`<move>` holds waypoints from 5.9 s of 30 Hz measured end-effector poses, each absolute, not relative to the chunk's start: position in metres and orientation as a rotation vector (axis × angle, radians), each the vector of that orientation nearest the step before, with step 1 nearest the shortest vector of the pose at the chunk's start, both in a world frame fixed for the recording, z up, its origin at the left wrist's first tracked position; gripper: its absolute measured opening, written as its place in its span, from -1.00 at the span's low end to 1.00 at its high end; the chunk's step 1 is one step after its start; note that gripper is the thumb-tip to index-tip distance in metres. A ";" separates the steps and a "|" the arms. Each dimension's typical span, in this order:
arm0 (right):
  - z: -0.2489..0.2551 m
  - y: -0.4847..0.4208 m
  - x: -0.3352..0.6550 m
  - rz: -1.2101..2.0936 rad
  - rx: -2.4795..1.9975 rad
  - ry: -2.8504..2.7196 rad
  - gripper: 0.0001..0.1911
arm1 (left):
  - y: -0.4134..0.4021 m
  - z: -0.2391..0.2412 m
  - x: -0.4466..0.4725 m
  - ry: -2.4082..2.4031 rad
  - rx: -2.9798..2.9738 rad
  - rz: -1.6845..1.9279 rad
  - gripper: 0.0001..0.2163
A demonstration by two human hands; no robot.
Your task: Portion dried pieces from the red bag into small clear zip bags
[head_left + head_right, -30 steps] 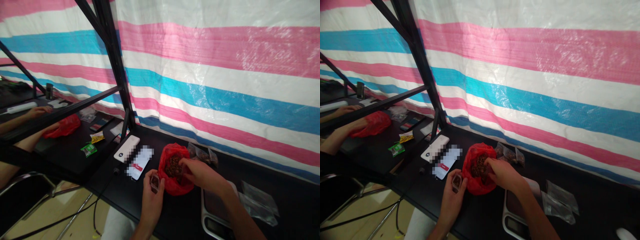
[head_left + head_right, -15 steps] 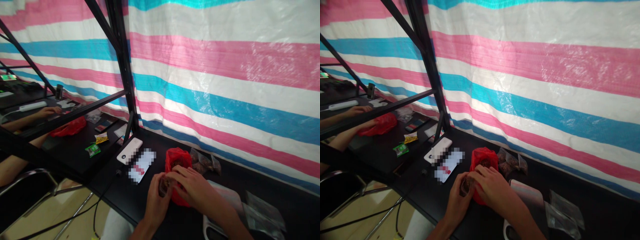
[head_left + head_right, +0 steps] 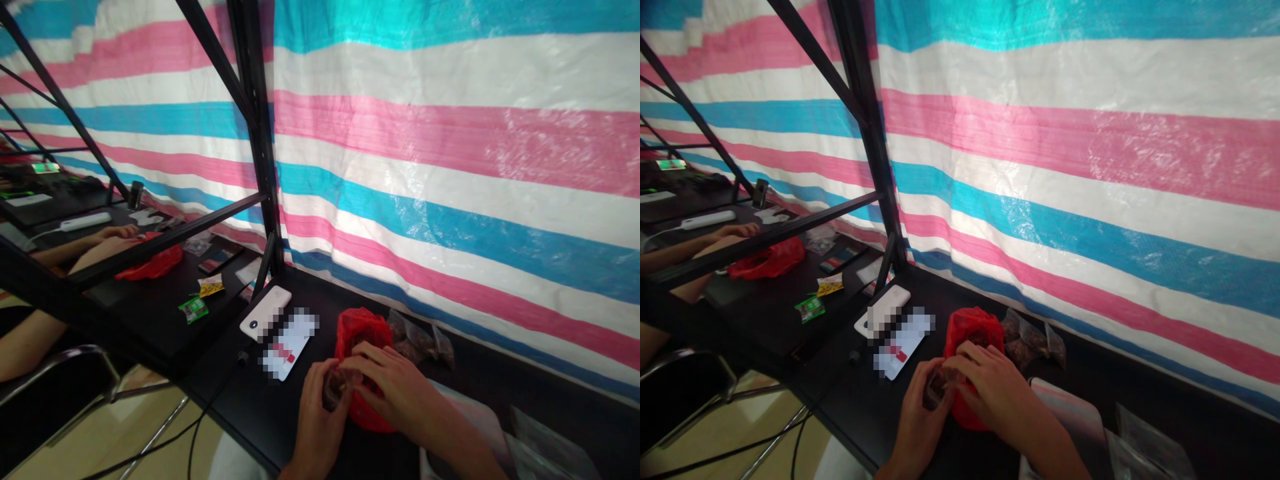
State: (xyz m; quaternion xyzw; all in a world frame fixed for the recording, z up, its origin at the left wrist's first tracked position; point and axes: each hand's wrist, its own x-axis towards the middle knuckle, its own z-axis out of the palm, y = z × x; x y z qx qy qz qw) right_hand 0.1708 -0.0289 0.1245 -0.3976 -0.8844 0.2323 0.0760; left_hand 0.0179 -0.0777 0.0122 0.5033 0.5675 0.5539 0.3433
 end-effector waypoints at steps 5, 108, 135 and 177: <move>0.130 -0.028 0.175 0.704 -1.160 -2.617 -0.62 | -0.079 0.015 0.017 1.554 1.443 1.456 -0.78; 0.025 -0.111 0.265 0.170 -2.106 -1.242 -0.40 | -0.118 -0.013 -0.017 1.758 1.840 1.669 -0.86; 0.039 -0.109 0.265 0.181 -1.873 -1.544 -0.49 | -0.120 -0.013 -0.019 1.747 1.812 1.683 -0.84; 0.033 -0.130 0.276 -0.073 -2.259 -1.455 -0.40 | -0.120 -0.010 -0.014 1.691 1.991 1.673 -0.84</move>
